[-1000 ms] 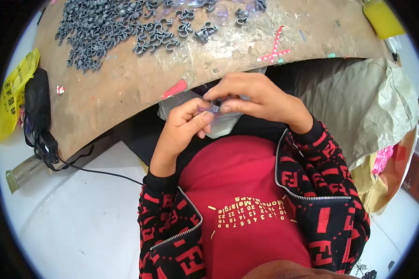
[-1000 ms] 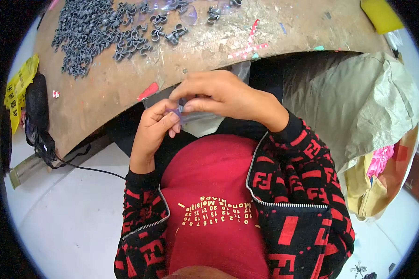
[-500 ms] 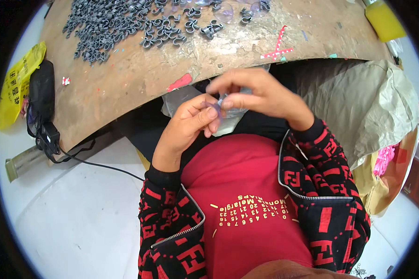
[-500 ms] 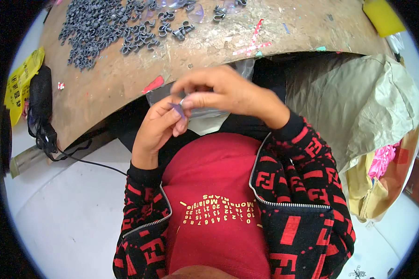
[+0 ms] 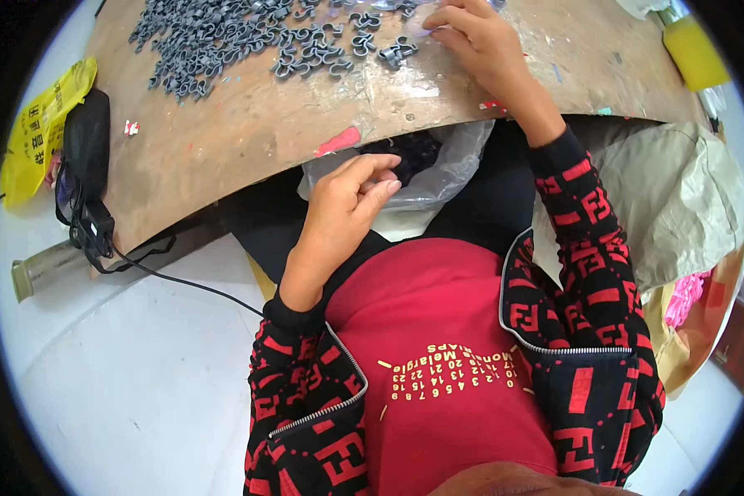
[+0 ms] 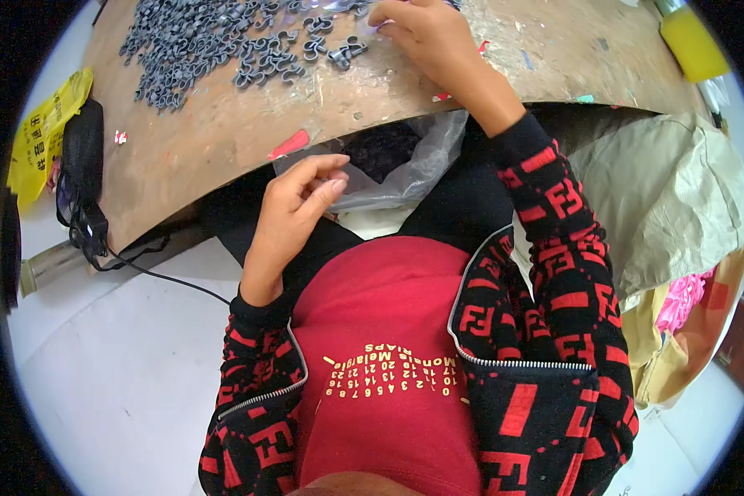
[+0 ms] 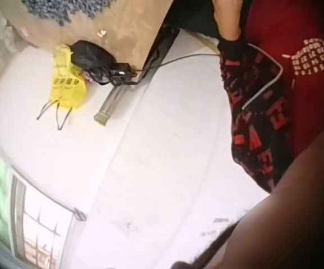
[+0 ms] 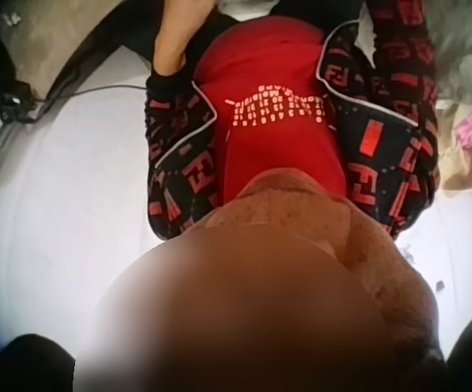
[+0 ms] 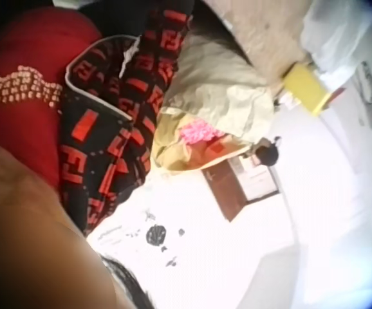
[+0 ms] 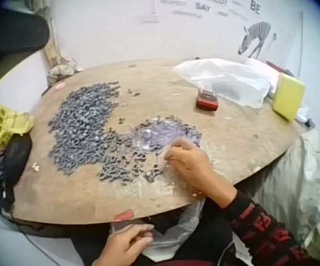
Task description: Packing small plastic components into clear plastic bags at a factory workbench.
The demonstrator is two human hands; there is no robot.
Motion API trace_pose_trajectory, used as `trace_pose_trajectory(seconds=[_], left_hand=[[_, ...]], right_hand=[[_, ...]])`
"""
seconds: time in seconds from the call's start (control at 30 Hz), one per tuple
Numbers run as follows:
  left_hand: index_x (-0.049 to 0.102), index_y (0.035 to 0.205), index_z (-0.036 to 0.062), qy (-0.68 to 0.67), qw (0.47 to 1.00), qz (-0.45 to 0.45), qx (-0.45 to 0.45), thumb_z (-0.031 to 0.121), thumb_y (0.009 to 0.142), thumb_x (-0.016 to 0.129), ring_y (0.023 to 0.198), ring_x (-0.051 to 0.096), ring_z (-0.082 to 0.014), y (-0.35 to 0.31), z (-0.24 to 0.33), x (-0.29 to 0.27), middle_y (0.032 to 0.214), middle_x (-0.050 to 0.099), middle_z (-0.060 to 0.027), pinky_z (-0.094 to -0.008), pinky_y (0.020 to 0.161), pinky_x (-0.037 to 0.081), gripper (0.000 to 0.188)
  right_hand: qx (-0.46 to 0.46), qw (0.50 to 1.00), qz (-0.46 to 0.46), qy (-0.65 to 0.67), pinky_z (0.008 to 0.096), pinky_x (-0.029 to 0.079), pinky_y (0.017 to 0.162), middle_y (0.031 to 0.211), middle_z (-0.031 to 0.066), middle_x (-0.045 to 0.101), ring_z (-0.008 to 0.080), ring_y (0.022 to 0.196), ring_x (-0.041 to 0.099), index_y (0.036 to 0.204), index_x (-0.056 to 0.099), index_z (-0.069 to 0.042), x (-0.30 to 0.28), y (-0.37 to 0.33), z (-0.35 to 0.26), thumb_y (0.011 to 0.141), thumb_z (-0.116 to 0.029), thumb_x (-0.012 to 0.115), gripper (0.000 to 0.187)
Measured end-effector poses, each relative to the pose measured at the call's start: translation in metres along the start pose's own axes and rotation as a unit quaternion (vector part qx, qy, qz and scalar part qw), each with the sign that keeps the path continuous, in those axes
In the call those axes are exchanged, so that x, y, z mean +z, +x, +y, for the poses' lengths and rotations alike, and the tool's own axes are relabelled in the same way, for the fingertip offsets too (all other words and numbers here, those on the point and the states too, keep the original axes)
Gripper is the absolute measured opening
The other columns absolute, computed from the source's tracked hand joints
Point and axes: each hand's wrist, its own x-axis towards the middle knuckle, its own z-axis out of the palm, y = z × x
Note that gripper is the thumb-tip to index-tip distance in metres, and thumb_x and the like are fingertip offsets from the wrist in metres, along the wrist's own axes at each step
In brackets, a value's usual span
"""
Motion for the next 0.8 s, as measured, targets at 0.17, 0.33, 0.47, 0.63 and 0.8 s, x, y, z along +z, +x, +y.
trace_pose_trajectory(seconds=[0.17, 0.33, 0.47, 0.63, 0.8], left_hand=[[0.052, 0.123, -0.0002, -0.202, 0.975, 0.079, 0.038, 0.014, 0.093, 0.053, 0.072, 0.057, -0.0093, -0.002, 0.02, -0.003, 0.103, 0.062, -0.0078, -0.0216, 0.065, 0.046, 0.033], [0.049, 0.124, -0.0026, -0.397, 0.916, -0.015, -0.06, 0.017, 0.093, 0.056, 0.073, 0.058, -0.0103, 0.013, 0.017, -0.008, 0.101, 0.061, -0.0086, -0.0219, 0.062, 0.046, 0.038], [0.052, 0.121, -0.0007, -0.476, 0.87, -0.093, -0.085, 0.014, 0.09, 0.06, 0.073, 0.058, -0.0107, 0.01, -0.003, -0.005, 0.096, 0.062, -0.0073, -0.0231, 0.063, 0.048, 0.035], [0.057, 0.111, 0.0024, -0.539, 0.836, -0.047, -0.095, 0.01, 0.088, 0.062, 0.083, 0.062, -0.0141, 0.01, -0.003, -0.003, 0.1, 0.063, -0.0098, -0.0254, 0.074, 0.053, 0.024], [0.058, 0.104, 0.0037, -0.569, 0.817, -0.012, -0.092, 0.008, 0.088, 0.061, 0.087, 0.063, -0.0151, 0.007, -0.001, -0.003, 0.106, 0.062, -0.0122, -0.0264, 0.077, 0.053, 0.017]], right_hand=[[0.139, 0.979, -0.087, -0.123, 0.0289, 0.046, 0.076, 0.101, 0.0066, 0.06, 0.0198, 0.088, 0.059, 0.095, 0.066, -0.006, -0.009, 0.003, -0.069, 0.082, -0.005, 0.063, 0.013], [0.229, 0.921, -0.268, 0.167, 0.0303, 0.047, 0.077, 0.104, 0.0069, 0.056, 0.0194, 0.088, 0.058, 0.084, 0.066, -0.007, -0.003, 0.002, -0.12, 0.076, -0.003, 0.068, 0.009], [0.246, 0.923, -0.247, 0.16, 0.0267, 0.046, 0.07, 0.088, 0.0055, 0.058, 0.0173, 0.084, 0.057, 0.088, 0.064, -0.004, -0.004, 0.011, -0.104, 0.077, -0.006, 0.069, 0.013], [0.312, 0.938, -0.151, -0.033, 0.0275, 0.046, 0.066, 0.083, 0.0054, 0.058, 0.0158, 0.071, 0.056, 0.099, 0.062, -0.004, 0.02, -0.002, -0.047, 0.08, -0.014, 0.066, 0.022], [0.156, 0.961, -0.13, -0.19, 0.0276, 0.047, 0.065, 0.083, 0.0076, 0.056, 0.0209, 0.071, 0.057, 0.102, 0.063, -0.01, 0.036, -0.006, -0.031, 0.082, -0.014, 0.065, 0.021]])
